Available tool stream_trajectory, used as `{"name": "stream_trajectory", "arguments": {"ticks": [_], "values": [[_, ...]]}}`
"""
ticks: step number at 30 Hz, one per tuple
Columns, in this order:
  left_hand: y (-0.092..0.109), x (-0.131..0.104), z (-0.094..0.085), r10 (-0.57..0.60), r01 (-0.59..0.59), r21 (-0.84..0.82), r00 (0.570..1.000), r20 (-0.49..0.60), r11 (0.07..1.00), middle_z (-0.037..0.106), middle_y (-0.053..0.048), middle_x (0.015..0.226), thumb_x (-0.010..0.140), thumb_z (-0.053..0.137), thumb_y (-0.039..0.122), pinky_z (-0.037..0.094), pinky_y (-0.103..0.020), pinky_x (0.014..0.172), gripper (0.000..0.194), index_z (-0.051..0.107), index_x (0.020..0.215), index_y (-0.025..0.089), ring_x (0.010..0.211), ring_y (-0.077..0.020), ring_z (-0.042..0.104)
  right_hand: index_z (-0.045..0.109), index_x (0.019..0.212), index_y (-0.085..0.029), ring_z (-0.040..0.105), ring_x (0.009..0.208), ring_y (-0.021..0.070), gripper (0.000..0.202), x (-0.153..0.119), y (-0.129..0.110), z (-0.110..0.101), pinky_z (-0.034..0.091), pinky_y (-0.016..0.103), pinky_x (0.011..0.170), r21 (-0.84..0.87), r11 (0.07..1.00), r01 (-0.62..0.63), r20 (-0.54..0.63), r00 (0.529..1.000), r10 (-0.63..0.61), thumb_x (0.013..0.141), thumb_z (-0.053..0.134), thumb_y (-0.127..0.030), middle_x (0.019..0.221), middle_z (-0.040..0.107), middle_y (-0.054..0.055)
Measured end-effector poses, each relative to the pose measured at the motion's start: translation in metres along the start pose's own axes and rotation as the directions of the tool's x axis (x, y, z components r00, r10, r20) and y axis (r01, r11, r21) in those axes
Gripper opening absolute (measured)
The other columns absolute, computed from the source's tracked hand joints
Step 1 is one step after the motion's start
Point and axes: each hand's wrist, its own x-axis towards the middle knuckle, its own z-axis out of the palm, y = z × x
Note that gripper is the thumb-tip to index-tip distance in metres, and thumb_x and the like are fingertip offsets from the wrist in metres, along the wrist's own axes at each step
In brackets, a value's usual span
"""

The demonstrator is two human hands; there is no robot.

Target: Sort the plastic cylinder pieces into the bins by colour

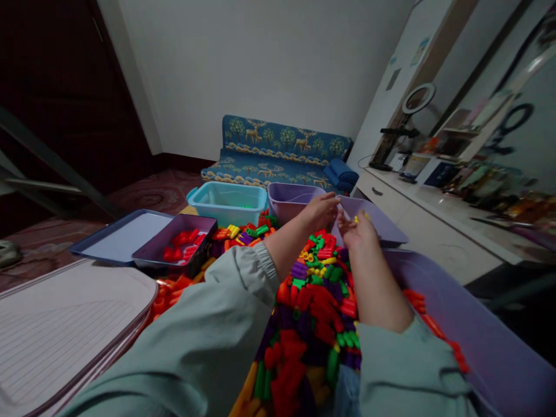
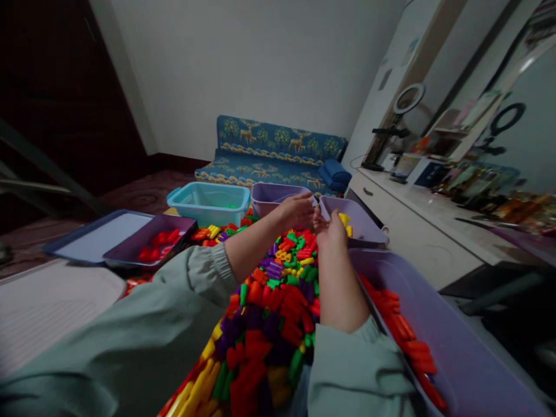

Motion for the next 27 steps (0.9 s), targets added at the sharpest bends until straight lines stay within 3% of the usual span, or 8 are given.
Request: {"name": "stream_trajectory", "arguments": {"ticks": [4,6,9,11,15,18,22,27], "values": [[-0.02,-0.033,-0.051,0.154,-0.106,0.393,0.984,-0.093,0.913,0.071,-0.01,0.093,0.077,0.058,0.012,0.049,-0.026,0.077,0.034,0.065,0.11,0.007,0.075,-0.0125,0.063,0.06,0.083,-0.015,0.064,0.057,0.0096,0.005,-0.034,0.033,-0.014,0.051,0.016,0.049,-0.14,0.984,-0.109,0.024,0.993,0.113,0.082,0.058,-0.018,0.067,0.067,0.002],[-0.024,-0.055,-0.079,0.236,-0.142,0.562,0.967,-0.097,0.815,0.073,-0.01,0.092,0.075,0.059,0.011,0.049,-0.027,0.08,0.028,0.069,0.1,0.008,0.082,-0.016,0.065,0.064,0.087,-0.014,0.064,0.058,0.0104,0.016,-0.051,0.05,-0.023,0.048,0.017,0.048,-0.344,0.937,-0.051,0.11,0.989,0.094,0.073,0.066,-0.023,0.073,0.07,0.003],[-0.023,-0.087,-0.112,0.295,-0.155,0.759,0.954,-0.051,0.632,0.073,-0.01,0.097,0.075,0.059,0.015,0.05,-0.029,0.081,0.028,0.071,0.099,0.011,0.089,-0.0201,0.067,0.067,0.087,-0.014,0.066,0.065,0.0146,0.027,-0.067,0.066,-0.036,0.05,0.023,0.056,-0.636,0.757,0.15,0.277,0.96,0.043,0.066,0.069,-0.031,0.077,0.071,0.005],[-0.021,-0.105,-0.125,0.308,-0.132,0.869,0.951,-0.024,0.476,0.074,-0.009,0.097,0.074,0.058,0.016,0.051,-0.029,0.081,0.029,0.072,0.1,0.013,0.089,-0.0213,0.067,0.069,0.085,-0.015,0.067,0.072,0.0176,0.023,-0.072,0.07,-0.041,0.051,0.029,0.067,-0.772,0.557,0.306,0.389,0.92,0.035,0.067,0.067,-0.029,0.079,0.072,0.005],[-0.023,-0.13,-0.135,0.272,-0.06,0.987,0.962,0.018,0.146,0.072,-0.01,0.1,0.075,0.056,0.012,0.049,-0.032,0.085,0.032,0.072,0.102,0.016,0.094,-0.0234,0.066,0.071,0.087,-0.02,0.066,0.083,0.0196,0.019,-0.082,0.068,-0.042,0.049,0.032,0.078,-0.86,0.068,0.505,0.509,0.855,0.095,0.069,0.065,-0.018,0.088,0.072,0.004],[-0.03,-0.138,-0.136,0.221,-0.014,1.0,0.975,0.016,-0.007,0.069,-0.01,0.108,0.075,0.056,0.011,0.046,-0.034,0.09,0.038,0.069,0.109,0.019,0.103,-0.0247,0.062,0.071,0.093,-0.024,0.064,0.089,0.0214,0.025,-0.092,0.065,-0.035,0.047,0.033,0.079,-0.836,-0.159,0.526,0.509,0.85,0.136,0.07,0.067,-0.018,0.098,0.07,0.003],[-0.043,-0.139,-0.141,0.156,-0.09,0.992,0.982,0.103,-0.089,0.065,-0.008,0.111,0.07,0.056,0.007,0.043,-0.036,0.095,0.054,0.062,0.12,0.026,0.107,-0.0238,0.058,0.068,0.11,-0.026,0.059,0.102,0.0242,0.039,-0.104,0.069,-0.029,0.045,0.034,0.086,-0.754,-0.299,0.585,0.553,0.811,0.192,0.071,0.069,-0.021,0.108,0.066,0.005],[-0.052,-0.137,-0.145,0.171,-0.068,0.981,0.98,0.1,-0.181,0.06,-0.01,0.113,0.071,0.054,0.008,0.043,-0.038,0.095,0.056,0.059,0.124,0.026,0.111,-0.0257,0.053,0.062,0.122,-0.025,0.053,0.111,0.0241,0.051,-0.11,0.08,-0.029,0.04,0.032,0.094,-0.696,-0.338,0.634,0.59,0.773,0.234,0.072,0.066,-0.017,0.114,0.062,0.008]]}}
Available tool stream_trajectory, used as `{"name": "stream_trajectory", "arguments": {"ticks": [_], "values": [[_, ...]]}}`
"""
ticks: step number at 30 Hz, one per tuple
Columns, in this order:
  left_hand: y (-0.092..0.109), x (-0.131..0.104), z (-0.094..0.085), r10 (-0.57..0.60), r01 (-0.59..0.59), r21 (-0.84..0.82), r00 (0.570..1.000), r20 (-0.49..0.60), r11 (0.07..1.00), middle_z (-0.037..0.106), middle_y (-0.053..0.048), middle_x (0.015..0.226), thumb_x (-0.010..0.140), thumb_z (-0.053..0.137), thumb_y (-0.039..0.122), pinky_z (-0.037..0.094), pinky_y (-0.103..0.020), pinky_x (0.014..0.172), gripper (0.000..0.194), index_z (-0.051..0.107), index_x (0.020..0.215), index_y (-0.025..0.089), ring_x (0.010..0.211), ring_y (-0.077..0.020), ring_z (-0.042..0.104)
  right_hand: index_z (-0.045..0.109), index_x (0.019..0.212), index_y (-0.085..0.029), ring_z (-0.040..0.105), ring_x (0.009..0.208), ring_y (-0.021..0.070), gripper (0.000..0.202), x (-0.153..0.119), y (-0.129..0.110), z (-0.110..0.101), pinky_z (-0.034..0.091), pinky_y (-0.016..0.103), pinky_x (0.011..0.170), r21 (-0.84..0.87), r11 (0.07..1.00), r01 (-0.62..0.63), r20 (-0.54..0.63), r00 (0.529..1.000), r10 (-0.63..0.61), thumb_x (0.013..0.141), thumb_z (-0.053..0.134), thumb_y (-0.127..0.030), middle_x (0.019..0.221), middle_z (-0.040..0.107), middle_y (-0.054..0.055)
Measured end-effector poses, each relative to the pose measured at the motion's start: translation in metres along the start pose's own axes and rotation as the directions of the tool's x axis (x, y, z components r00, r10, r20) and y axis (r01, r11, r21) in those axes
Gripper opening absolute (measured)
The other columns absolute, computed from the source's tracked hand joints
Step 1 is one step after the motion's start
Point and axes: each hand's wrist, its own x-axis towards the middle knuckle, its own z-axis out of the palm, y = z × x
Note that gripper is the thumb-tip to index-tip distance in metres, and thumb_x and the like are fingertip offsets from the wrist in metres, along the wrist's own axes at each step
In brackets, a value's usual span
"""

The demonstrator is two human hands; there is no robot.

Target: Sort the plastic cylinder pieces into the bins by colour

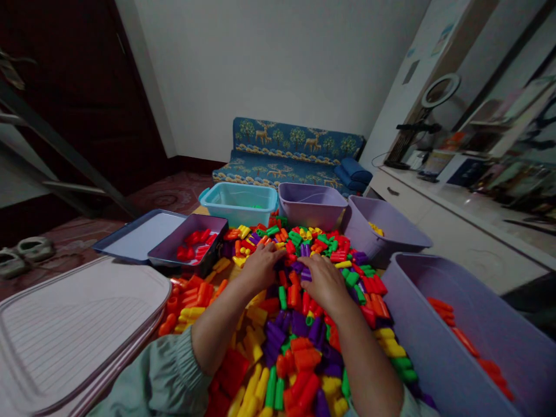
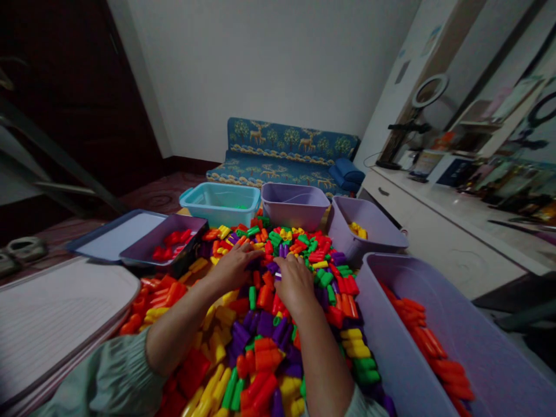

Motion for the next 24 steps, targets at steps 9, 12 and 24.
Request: {"name": "stream_trajectory", "arguments": {"ticks": [9,12,24], "values": [[-0.003,0.002,-0.006,-0.139,0.136,-0.069,0.99,-0.025,0.988,0.067,-0.01,0.093,0.068,0.051,0.007,0.048,-0.03,0.075,0.039,0.072,0.1,0.016,0.087,-0.0228,0.063,0.059,0.123,-0.016,0.06,0.103,0.022,0.053,0.007,0.002,0.008,0.043,0.032,0.093,0.113,0.992,-0.059,0.035,0.998,0.055,0.07,0.06,-0.017,0.114,0.064,0.011],[-0.007,0.005,-0.006,-0.187,0.152,-0.289,0.977,-0.1,0.945,0.07,-0.008,0.089,0.067,0.056,0.009,0.047,-0.029,0.077,0.034,0.073,0.097,0.015,0.085,-0.0212,0.063,0.059,0.123,-0.017,0.062,0.101,0.0232,0.053,0.007,0.002,0.007,0.045,0.034,0.09,0.14,0.986,-0.095,0.053,0.995,0.089,0.07,0.061,-0.02,0.112,0.066,0.011],[-0.001,0.006,-0.011,-0.295,0.29,-0.937,0.894,0.338,-0.195,0.07,-0.008,0.086,0.071,0.074,0.028,0.054,-0.029,0.072,0.029,0.069,0.095,0.013,0.077,-0.0154,0.066,0.06,0.114,-0.019,0.066,0.094,0.0185,0.042,0.014,-0.006,0.014,0.051,0.032,0.083,0.705,0.709,-0.007,-0.126,0.983,0.136,0.073,0.062,-0.023,0.111,0.068,0.008]]}}
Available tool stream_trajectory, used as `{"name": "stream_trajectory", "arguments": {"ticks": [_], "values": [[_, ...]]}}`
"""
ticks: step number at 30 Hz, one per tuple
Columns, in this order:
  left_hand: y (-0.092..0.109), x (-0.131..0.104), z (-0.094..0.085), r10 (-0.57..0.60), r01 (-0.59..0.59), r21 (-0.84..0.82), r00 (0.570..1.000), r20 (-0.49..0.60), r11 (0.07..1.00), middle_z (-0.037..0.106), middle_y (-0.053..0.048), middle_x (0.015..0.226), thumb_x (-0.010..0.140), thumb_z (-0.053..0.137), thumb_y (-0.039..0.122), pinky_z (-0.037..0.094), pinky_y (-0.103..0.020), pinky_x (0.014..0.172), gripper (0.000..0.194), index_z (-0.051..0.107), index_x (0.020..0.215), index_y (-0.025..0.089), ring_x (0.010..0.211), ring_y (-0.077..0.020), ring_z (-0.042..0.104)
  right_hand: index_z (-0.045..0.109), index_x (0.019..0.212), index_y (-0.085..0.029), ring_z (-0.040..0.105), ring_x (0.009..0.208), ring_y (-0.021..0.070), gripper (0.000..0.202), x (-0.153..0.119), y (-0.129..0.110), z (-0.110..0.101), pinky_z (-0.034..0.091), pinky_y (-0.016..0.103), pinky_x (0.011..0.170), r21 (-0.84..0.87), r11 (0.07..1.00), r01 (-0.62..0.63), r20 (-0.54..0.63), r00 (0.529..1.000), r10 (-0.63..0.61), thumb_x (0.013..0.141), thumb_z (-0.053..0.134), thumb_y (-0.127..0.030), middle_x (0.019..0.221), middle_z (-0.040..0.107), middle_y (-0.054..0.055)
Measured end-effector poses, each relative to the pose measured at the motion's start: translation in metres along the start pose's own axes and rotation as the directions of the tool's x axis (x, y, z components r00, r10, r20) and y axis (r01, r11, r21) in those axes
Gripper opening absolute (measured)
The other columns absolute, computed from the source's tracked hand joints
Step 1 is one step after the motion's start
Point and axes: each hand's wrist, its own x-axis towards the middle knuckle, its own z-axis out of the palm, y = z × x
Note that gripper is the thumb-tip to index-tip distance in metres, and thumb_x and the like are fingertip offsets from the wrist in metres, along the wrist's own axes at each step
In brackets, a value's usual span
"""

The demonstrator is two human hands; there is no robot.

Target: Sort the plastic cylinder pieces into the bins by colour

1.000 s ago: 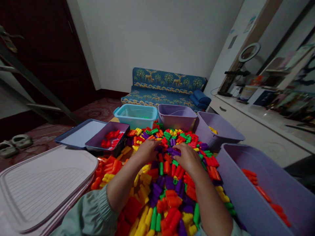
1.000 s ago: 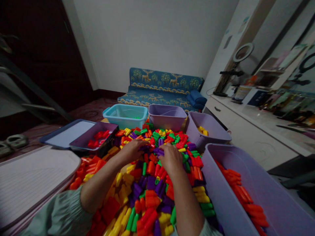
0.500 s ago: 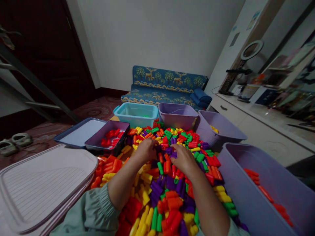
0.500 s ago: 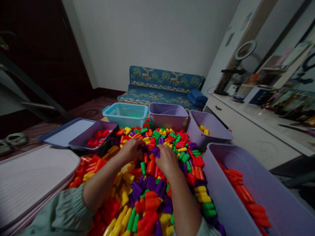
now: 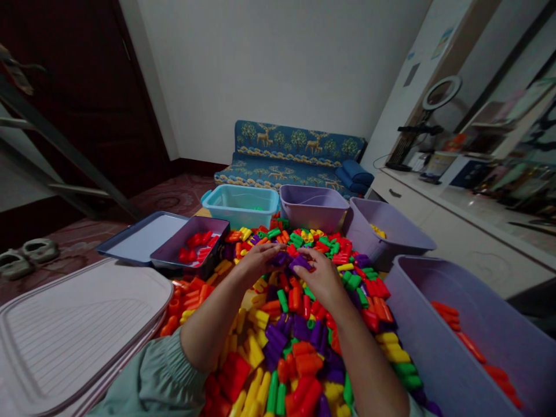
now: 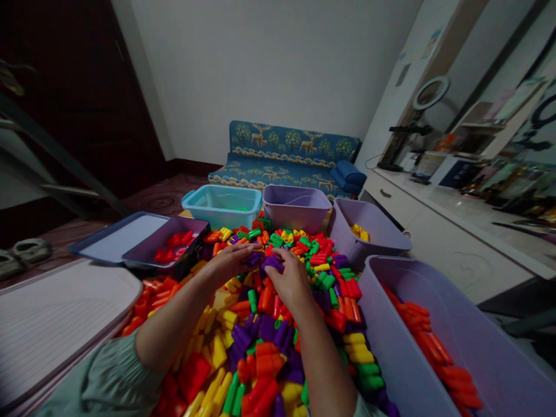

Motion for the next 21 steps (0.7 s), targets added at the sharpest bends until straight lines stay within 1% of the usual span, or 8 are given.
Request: {"name": "stream_trajectory", "arguments": {"ticks": [3,6,11,13,15,17,19,21], "values": [[0.005,-0.005,0.002,-0.006,0.012,-0.051,0.993,0.118,0.999,0.069,-0.01,0.096,0.079,0.067,0.04,0.054,-0.03,0.075,0.035,0.068,0.104,0.015,0.084,-0.0164,0.066,0.058,0.116,-0.018,0.067,0.091,0.0176,0.044,0.0,-0.002,0.004,0.053,0.03,0.08,0.184,0.983,-0.009,0.026,1.0,0.004,0.072,0.062,-0.022,0.107,0.069,0.008],[0.005,-0.009,0.003,0.034,-0.024,-0.045,0.966,0.255,0.999,0.067,-0.012,0.109,0.079,0.065,0.047,0.053,-0.029,0.078,0.045,0.064,0.114,0.018,0.092,-0.0182,0.065,0.056,0.114,-0.018,0.069,0.088,0.0186,0.047,-0.002,-0.009,0.006,0.054,0.03,0.078,0.313,0.949,-0.048,0.059,0.998,0.031,0.07,0.067,-0.026,0.101,0.071,0.008],[0.0,-0.013,0.007,0.035,-0.074,0.092,0.926,0.376,0.993,0.066,-0.01,0.11,0.067,0.079,0.034,0.051,-0.028,0.078,0.061,0.059,0.124,0.019,0.091,-0.0195,0.065,0.06,0.107,-0.018,0.068,0.086,0.0195,0.04,-0.008,-0.017,0.008,0.054,0.03,0.076,0.198,0.98,0.005,0.028,1.0,-0.011,0.068,0.069,-0.025,0.097,0.071,0.007],[-0.001,-0.011,0.008,0.049,-0.085,0.096,0.943,0.329,0.992,0.068,-0.009,0.104,0.063,0.081,0.03,0.05,-0.026,0.074,0.06,0.062,0.118,0.017,0.085,-0.018,0.066,0.059,0.112,-0.02,0.068,0.081,0.018,0.044,-0.008,-0.018,0.008,0.054,0.029,0.072,0.163,0.986,0.019,0.062,0.998,-0.029,0.069,0.068,-0.024,0.095,0.071,0.006],[0.001,-0.009,0.007,0.066,-0.08,0.063,0.978,0.196,0.995,0.069,-0.007,0.095,0.06,0.083,0.026,0.05,-0.025,0.07,0.053,0.065,0.109,0.016,0.077,-0.0153,0.066,0.056,0.12,-0.02,0.066,0.069,0.015,0.051,-0.007,-0.018,0.006,0.053,0.027,0.066,0.142,0.99,0.023,0.066,0.997,-0.033,0.071,0.068,-0.026,0.093,0.07,0.005],[0.003,-0.005,0.005,0.059,-0.06,0.014,0.997,0.045,0.998,0.068,-0.005,0.086,0.059,0.082,0.021,0.051,-0.024,0.065,0.045,0.065,0.101,0.015,0.07,-0.0131,0.065,0.055,0.122,-0.02,0.062,0.061,0.0118,0.05,-0.005,-0.015,0.001,0.052,0.027,0.064,0.043,0.998,0.042,0.009,0.999,-0.042,0.074,0.065,-0.026,0.101,0.068,0.006],[0.005,-0.002,0.002,0.051,-0.053,-0.023,0.997,-0.055,0.998,0.067,-0.003,0.08,0.061,0.079,0.02,0.051,-0.022,0.059,0.038,0.064,0.095,0.015,0.065,-0.0116,0.064,0.058,0.118,-0.019,0.061,0.062,0.0106,0.043,-0.003,-0.008,-0.003,0.052,0.029,0.07,-0.126,0.99,0.058,-0.031,0.998,-0.063,0.076,0.061,-0.021,0.113,0.063,0.009],[0.005,0.0,-0.001,0.061,-0.063,-0.021,0.994,-0.089,0.998,0.067,-0.002,0.077,0.064,0.078,0.023,0.049,-0.02,0.054,0.032,0.063,0.092,0.015,0.06,-0.0095,0.062,0.062,0.115,-0.019,0.064,0.072,0.0127,0.04,-0.002,-0.001,-0.006,0.051,0.03,0.079,-0.286,0.956,0.065,0.02,0.998,-0.062,0.075,0.059,-0.014,0.119,0.06,0.009]]}}
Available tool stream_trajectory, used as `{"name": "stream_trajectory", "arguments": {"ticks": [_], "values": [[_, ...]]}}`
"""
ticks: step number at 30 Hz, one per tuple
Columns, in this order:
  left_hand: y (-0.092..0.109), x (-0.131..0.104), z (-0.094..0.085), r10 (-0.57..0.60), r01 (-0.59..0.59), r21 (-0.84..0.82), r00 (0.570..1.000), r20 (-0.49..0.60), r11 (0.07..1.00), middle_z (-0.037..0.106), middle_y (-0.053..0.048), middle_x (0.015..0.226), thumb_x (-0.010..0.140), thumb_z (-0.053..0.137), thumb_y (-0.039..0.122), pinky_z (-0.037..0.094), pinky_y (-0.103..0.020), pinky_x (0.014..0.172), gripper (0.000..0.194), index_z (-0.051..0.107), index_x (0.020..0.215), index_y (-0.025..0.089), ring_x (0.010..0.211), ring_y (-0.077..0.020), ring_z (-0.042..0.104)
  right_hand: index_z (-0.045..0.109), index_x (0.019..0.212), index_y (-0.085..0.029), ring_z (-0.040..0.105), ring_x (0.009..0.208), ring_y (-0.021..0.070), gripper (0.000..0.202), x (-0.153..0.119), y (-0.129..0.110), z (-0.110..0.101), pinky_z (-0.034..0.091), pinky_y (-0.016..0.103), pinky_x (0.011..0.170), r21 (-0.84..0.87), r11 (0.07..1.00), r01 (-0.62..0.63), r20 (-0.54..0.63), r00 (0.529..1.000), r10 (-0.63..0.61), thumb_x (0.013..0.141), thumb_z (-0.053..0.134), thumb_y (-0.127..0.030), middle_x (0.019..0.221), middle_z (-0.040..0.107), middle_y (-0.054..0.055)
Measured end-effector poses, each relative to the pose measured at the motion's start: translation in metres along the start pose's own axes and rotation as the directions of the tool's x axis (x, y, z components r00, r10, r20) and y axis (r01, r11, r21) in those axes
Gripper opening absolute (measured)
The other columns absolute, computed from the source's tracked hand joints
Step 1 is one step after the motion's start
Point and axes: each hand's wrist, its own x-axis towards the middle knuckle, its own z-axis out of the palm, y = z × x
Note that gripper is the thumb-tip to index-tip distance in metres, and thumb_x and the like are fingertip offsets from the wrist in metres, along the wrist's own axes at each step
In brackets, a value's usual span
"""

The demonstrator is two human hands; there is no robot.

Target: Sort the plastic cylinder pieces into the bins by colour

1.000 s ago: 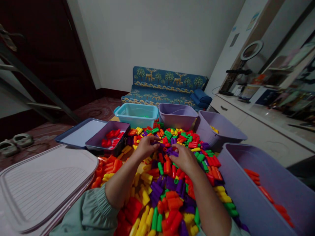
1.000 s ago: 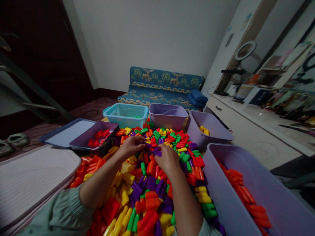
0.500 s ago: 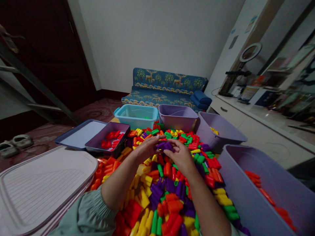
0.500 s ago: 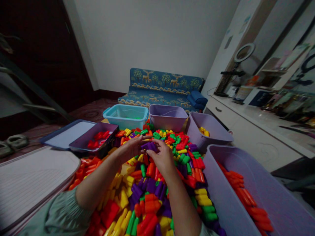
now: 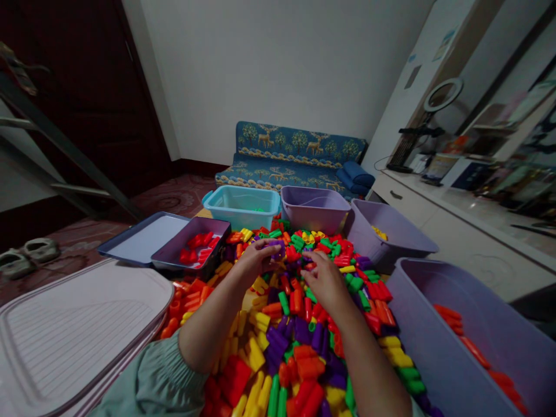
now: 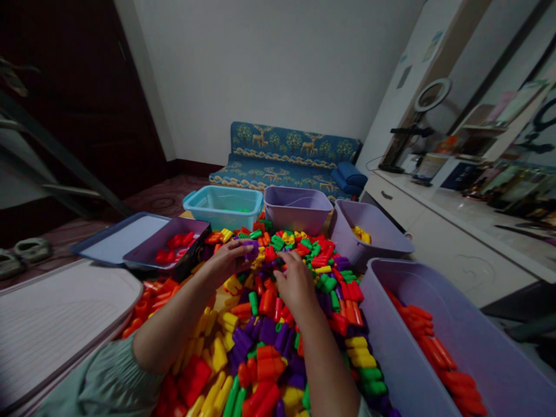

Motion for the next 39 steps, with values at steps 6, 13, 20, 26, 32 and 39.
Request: {"name": "stream_trajectory", "arguments": {"ticks": [6,13,20,26,32,39], "values": [[-0.002,0.002,-0.003,0.0,0.001,0.017,0.999,-0.035,1.0,0.066,-0.001,0.075,0.064,0.079,0.036,0.046,-0.017,0.047,0.036,0.062,0.089,0.016,0.051,-0.0056,0.057,0.051,0.133,-0.019,0.055,0.116,0.0217,0.057,-0.005,0.003,0.004,0.041,0.033,0.099,-0.229,0.973,0.031,0.157,0.988,0.006,0.076,0.058,-0.011,0.13,0.057,0.009],[-0.001,0.0,-0.002,0.014,-0.005,0.156,0.998,-0.06,0.988,0.066,-0.002,0.074,0.058,0.08,0.049,0.043,-0.017,0.044,0.048,0.064,0.086,0.014,0.048,-0.0059,0.054,0.05,0.134,-0.028,0.062,0.103,0.0186,0.056,-0.009,-0.001,0.005,0.046,0.027,0.087,-0.311,0.939,0.144,0.217,0.973,-0.077,0.08,0.053,-0.012,0.123,0.056,0.006],[0.0,-0.004,0.001,0.06,-0.029,0.292,0.993,-0.1,0.956,0.065,-0.001,0.069,0.054,0.076,0.057,0.042,-0.019,0.05,0.055,0.066,0.088,0.015,0.052,-0.0085,0.056,0.052,0.131,-0.036,0.063,0.1,0.0165,0.061,-0.01,-0.01,0.006,0.047,0.026,0.079,-0.347,0.908,0.234,0.284,0.949,-0.136,0.082,0.039,-0.003,0.134,0.053,-0.001],[-0.004,0.005,-0.013,0.283,-0.157,0.731,0.958,-0.051,0.664,0.057,0.001,0.059,0.061,0.071,0.054,0.031,-0.021,0.05,0.042,0.065,0.074,0.015,0.053,-0.011,0.049,0.064,0.115,-0.023,0.061,0.103,0.0181,0.036,-0.005,-0.007,-0.002,0.044,0.026,0.087,-0.335,0.941,0.054,0.062,0.997,-0.035,0.087,0.043,-0.013,0.116,0.064,0.004],[-0.004,0.006,-0.022,0.394,-0.268,0.959,0.895,0.21,0.098,0.052,0.001,0.056,0.068,0.066,0.053,0.023,-0.024,0.052,0.036,0.062,0.064,0.018,0.054,-0.0121,0.044,0.063,0.118,-0.021,0.062,0.103,0.0226,0.04,-0.008,-0.004,-0.007,0.045,0.03,0.086,-0.445,0.895,-0.014,0.134,0.988,0.082,0.079,0.057,-0.016,0.117,0.062,0.007],[0.003,-0.005,-0.011,0.391,-0.333,0.923,0.836,0.384,-0.195,0.067,-0.006,0.077,0.073,0.065,0.035,0.035,-0.029,0.069,0.018,0.07,0.084,0.022,0.082,-0.0224,0.058,0.064,0.115,-0.024,0.063,0.101,0.022,0.042,-0.01,-0.006,-0.006,0.046,0.03,0.081,-0.441,0.897,0.006,0.162,0.984,0.073,0.076,0.057,-0.013,0.115,0.064,0.004]]}}
